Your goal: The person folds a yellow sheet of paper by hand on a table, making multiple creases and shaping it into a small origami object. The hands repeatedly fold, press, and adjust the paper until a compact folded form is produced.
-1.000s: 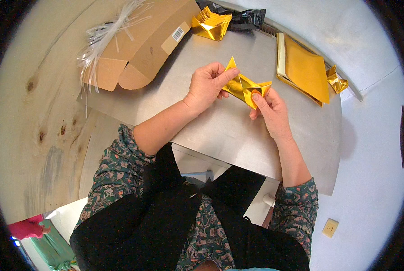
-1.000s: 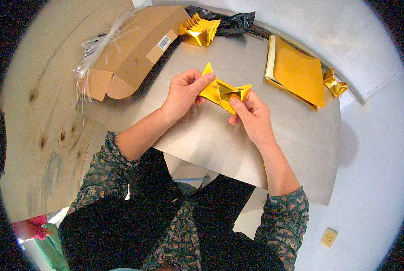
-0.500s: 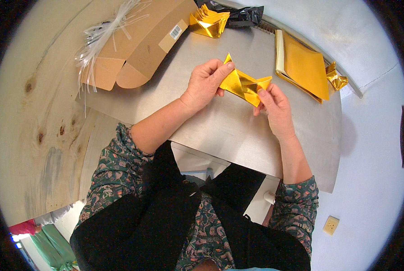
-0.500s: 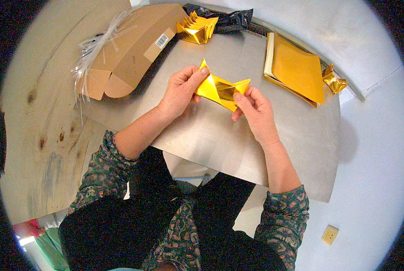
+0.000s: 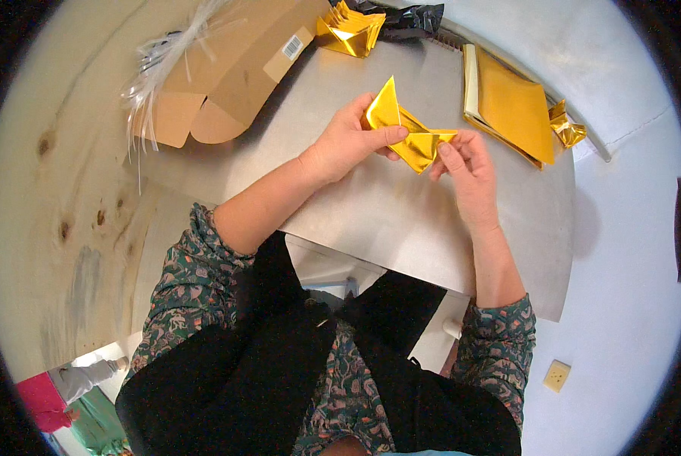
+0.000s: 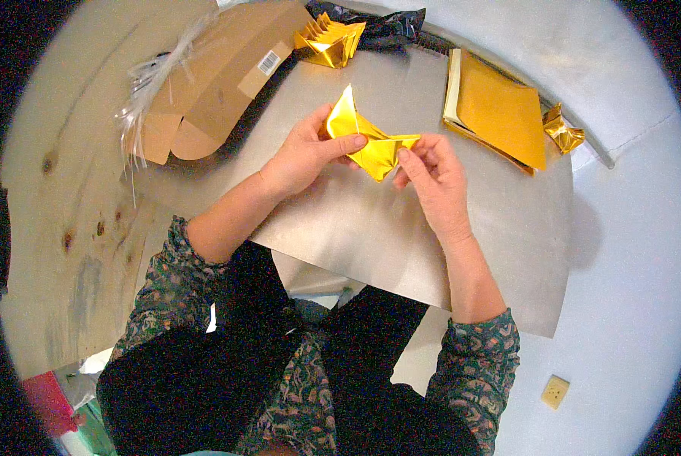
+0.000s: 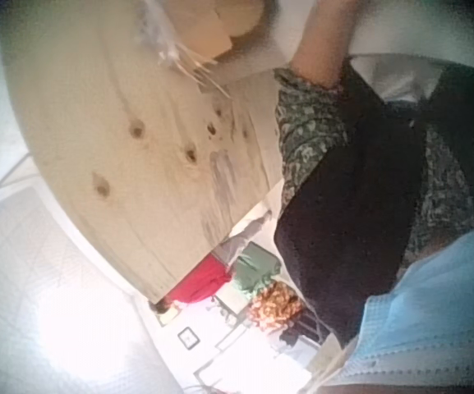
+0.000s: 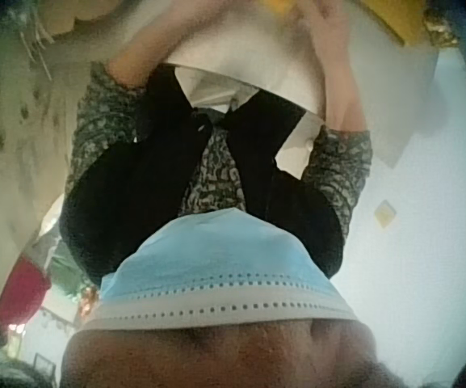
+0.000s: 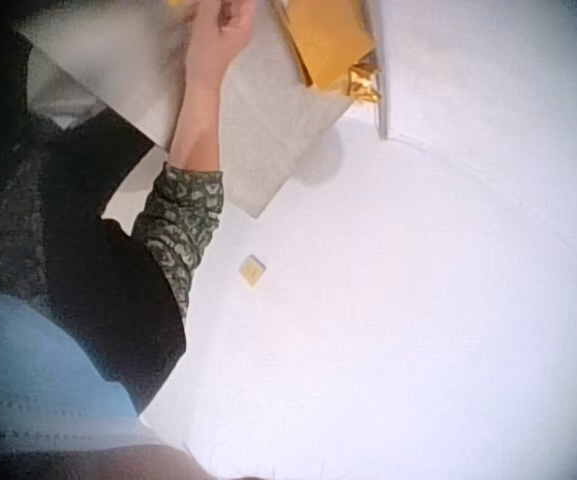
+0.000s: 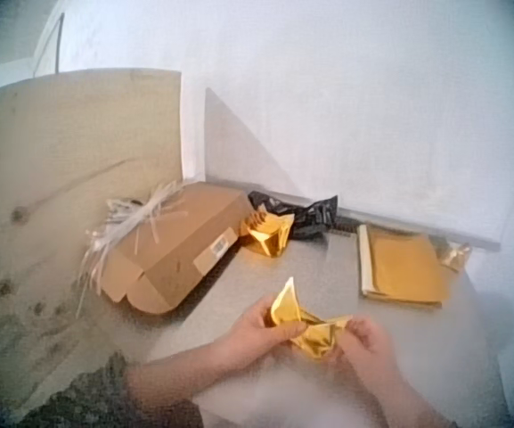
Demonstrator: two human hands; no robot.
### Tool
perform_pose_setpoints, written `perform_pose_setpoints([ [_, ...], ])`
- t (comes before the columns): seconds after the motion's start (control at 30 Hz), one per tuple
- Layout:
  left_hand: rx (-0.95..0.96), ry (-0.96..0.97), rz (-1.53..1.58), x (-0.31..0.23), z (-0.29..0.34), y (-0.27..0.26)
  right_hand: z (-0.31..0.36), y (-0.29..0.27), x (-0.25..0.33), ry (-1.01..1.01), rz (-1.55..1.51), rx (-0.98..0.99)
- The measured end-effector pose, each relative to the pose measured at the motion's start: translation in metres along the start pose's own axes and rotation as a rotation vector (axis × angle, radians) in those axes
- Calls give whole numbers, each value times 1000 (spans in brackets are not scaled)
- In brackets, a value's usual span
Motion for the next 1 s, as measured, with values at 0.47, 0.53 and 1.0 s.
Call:
perform_pose_setpoints([
  [0.47,205,-403,294,23,7,11,6,2,34,-459,385,105],
  [0.53,155,-384,97,26,10,8,5,-6,37,-464,357,26],
  [1.0,166,51,-365,-5,11,15,6,-17,14,-159,75,-122],
])
Point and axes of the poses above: each hand's wrist, its own z-axis away from the middle knuckle, its own y-axis out of the palm, x = y × z, the point moved 8 cm from there along -z, towards the middle knuckle, and after that the axes turned 1 degree about y, right-handed, at the moved point
